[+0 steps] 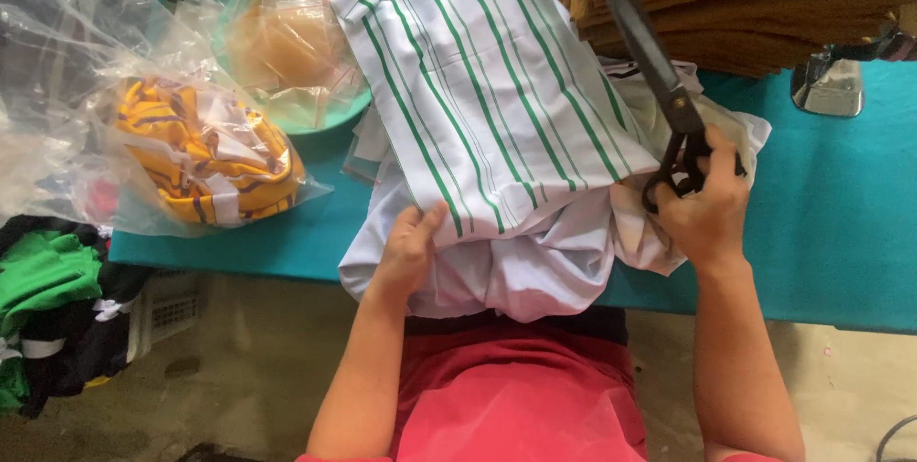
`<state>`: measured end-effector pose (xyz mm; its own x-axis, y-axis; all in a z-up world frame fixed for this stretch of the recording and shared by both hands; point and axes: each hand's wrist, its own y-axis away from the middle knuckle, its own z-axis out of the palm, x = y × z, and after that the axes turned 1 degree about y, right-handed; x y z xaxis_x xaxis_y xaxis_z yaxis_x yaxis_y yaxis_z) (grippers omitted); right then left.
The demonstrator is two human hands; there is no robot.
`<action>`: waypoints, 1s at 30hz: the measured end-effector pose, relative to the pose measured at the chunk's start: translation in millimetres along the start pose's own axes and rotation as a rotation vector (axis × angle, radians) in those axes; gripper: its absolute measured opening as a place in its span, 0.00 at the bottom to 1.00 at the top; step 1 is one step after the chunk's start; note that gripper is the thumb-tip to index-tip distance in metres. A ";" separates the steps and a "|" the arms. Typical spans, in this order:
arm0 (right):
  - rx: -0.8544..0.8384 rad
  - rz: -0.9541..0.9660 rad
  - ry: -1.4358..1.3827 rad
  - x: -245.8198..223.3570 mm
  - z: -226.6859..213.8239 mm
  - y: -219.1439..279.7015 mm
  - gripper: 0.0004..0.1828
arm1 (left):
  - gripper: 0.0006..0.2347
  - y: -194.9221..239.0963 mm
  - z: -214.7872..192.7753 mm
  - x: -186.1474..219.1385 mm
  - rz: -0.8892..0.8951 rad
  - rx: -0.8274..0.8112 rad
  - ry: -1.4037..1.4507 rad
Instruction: Trimming excess material and loose threads from striped fabric garments using scissors on a workbench.
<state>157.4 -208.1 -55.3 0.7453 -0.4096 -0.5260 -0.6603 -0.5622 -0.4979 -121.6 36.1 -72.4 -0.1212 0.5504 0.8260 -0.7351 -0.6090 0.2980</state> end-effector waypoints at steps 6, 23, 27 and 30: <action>0.019 0.039 -0.052 15.0 11.6 8.5 0.37 | 0.14 5.1 19.1 26.1 0.039 -0.228 -0.193; -0.047 0.056 -0.054 12.9 29.4 12.3 0.37 | 0.19 -1.5 8.1 4.8 0.202 -0.174 -0.163; -0.039 0.033 -0.036 18.7 28.9 17.5 0.37 | 0.22 1.8 1.4 4.3 0.209 -0.185 -0.181; -0.044 0.034 -0.058 13.5 26.4 13.4 0.37 | 0.25 -4.0 -4.5 -4.1 0.250 -0.181 -0.184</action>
<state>156.3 -202.1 -87.3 0.7152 -0.3875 -0.5817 -0.6796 -0.5800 -0.4492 -121.1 38.9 -79.1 -0.2024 0.2747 0.9400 -0.8057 -0.5923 -0.0004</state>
